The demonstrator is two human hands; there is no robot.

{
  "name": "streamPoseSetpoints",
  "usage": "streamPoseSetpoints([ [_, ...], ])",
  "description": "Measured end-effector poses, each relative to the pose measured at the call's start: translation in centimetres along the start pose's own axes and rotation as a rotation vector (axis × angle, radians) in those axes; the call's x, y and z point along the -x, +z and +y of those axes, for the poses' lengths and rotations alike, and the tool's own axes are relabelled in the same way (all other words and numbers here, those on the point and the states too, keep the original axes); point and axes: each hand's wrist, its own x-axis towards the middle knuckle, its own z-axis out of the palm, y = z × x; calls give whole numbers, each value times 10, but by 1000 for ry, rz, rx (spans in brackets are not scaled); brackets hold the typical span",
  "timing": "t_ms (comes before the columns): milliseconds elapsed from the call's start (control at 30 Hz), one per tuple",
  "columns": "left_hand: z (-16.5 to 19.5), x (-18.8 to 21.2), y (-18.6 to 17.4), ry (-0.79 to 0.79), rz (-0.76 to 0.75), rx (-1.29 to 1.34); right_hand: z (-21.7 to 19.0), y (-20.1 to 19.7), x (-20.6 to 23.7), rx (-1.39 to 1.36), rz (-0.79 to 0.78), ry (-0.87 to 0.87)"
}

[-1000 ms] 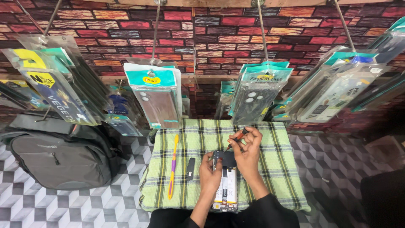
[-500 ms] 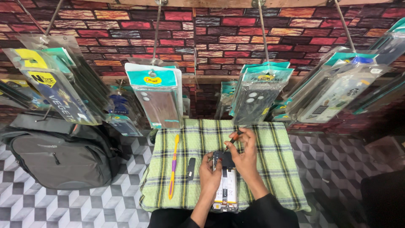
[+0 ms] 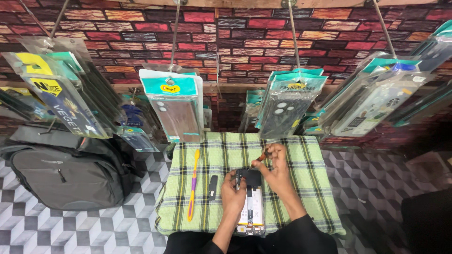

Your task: The person disassembles a smartphone on a checkered cloth, using a screwdriver and a plastic pry tool to remove screws and separate internal components. The person removes the back cover, disconnects cables, and lifts out the battery and logic board.

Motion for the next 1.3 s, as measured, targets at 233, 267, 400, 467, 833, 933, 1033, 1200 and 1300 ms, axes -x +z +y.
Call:
streamPoseSetpoints([
  [233,-1,-1,1,13,-6,16,-7,-1,2,-87,-71,61],
  [267,-2,-1,0,14,-6,11,-7,1,2,-53,-81,-22],
  [400,-4,-2,1,-22,5,-27,-3,7,-1,-71,10,9],
  [467,-5,-2,1,7,11,-5,-5,5,0,-124,-40,80],
  [833,-11,-4,1,38,14,-8,-8,8,-4,-11,-48,56],
  [933,-7,-2,1,21,5,-3,-12,4,-1,-87,-107,156],
  [1033,-4,-1,1,-5,-1,-5,-13,5,-1,14,-79,36],
  [1200,-1,0,1,-41,4,-18,-7,7,-5,23,17,8],
  [1300,-1,0,1,-28,4,-37,-5,5,-2,-160,-77,154],
])
